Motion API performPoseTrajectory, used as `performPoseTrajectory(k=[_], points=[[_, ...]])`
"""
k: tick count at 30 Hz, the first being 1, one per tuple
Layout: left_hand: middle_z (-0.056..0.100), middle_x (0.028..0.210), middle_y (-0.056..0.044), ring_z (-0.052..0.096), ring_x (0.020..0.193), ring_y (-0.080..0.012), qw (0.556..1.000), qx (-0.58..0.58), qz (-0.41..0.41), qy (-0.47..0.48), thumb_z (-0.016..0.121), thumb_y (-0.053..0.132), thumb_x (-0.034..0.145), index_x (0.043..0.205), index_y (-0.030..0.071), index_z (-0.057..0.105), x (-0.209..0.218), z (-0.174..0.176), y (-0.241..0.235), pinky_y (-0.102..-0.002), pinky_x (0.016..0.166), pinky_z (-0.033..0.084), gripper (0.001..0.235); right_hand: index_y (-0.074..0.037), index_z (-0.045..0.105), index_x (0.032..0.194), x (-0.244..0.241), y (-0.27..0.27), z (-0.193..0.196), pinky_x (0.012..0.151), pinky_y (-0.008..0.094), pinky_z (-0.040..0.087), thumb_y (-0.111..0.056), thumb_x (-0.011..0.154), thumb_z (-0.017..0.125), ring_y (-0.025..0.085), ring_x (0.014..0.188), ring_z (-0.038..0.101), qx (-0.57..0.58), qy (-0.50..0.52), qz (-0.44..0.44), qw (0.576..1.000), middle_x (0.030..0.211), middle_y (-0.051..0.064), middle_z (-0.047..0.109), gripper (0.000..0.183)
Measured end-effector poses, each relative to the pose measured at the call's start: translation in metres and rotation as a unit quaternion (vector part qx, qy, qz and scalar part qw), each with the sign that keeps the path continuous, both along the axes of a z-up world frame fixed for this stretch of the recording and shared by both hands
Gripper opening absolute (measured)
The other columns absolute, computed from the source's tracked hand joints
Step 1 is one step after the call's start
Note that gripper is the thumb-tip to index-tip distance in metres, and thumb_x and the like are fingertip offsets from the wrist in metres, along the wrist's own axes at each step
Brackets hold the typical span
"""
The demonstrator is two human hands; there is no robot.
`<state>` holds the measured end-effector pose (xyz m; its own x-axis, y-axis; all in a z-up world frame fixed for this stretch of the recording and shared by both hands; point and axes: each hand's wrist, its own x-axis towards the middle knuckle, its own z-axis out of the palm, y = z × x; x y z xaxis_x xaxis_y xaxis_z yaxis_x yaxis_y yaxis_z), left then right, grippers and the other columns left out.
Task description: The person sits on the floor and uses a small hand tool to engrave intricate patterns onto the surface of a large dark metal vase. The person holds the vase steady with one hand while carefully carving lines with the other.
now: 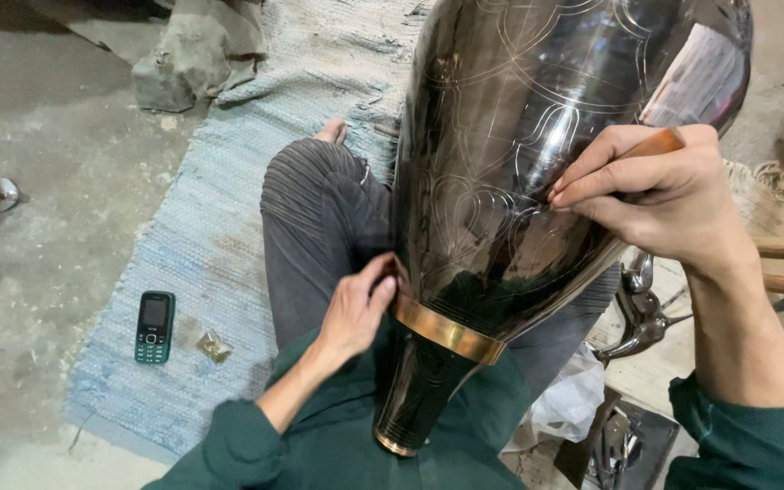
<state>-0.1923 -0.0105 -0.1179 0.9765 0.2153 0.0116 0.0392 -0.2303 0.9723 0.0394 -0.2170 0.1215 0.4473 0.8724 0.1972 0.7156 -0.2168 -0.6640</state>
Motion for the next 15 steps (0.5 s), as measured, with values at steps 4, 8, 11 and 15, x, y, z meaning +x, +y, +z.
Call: performPoseTrajectory(k=[4, 8, 11, 15], points=[[0.069, 0.087, -0.013, 0.065, 0.079, -0.0199, 0.974, -0.196, -0.059, 0.1, 0.043, 0.041, 0.105, 0.119, -0.004, 0.064, -0.051, -0.02, -0.03, -0.033, 0.074, 0.053, 0.051, -0.003, 0.077, 0.094, 0.0, -0.002, 0.001, 0.073, 0.021, 0.06, 0.013, 0.081, 0.075, 0.014, 0.081, 0.075, -0.005, 0.01, 0.001, 1.0, 0.092, 0.009, 0.074, 0.021], [0.072, 0.101, -0.006, 0.062, 0.091, -0.0106, 0.913, -0.372, -0.13, 0.106, 0.036, 0.048, 0.106, 0.121, -0.002, 0.065, -0.078, -0.04, -0.048, -0.027, 0.084, 0.05, 0.06, -0.003, 0.078, 0.094, 0.001, -0.004, 0.0, 0.073, 0.021, 0.06, 0.013, 0.081, 0.076, 0.014, 0.081, 0.075, 0.0, 0.0, 0.004, 1.0, 0.089, 0.008, 0.074, 0.021], [0.073, 0.1, -0.007, 0.064, 0.089, -0.013, 0.875, -0.45, -0.14, 0.116, 0.037, 0.05, 0.112, 0.115, -0.003, 0.07, -0.086, -0.055, -0.061, -0.028, 0.084, 0.052, 0.062, -0.003, 0.078, 0.094, -0.003, -0.007, -0.001, 0.072, 0.021, 0.059, 0.012, 0.081, 0.077, 0.014, 0.08, 0.074, -0.003, -0.018, -0.011, 1.0, 0.088, 0.008, 0.074, 0.02], [0.074, 0.106, -0.01, 0.068, 0.093, -0.0166, 0.819, -0.538, -0.138, 0.145, 0.04, 0.051, 0.107, 0.123, -0.001, 0.067, -0.096, -0.066, -0.074, -0.03, 0.085, 0.055, 0.06, -0.002, 0.077, 0.094, -0.006, -0.005, 0.001, 0.075, 0.022, 0.06, 0.012, 0.081, 0.077, 0.015, 0.082, 0.074, 0.011, -0.019, -0.015, 1.0, 0.089, 0.009, 0.074, 0.019]])
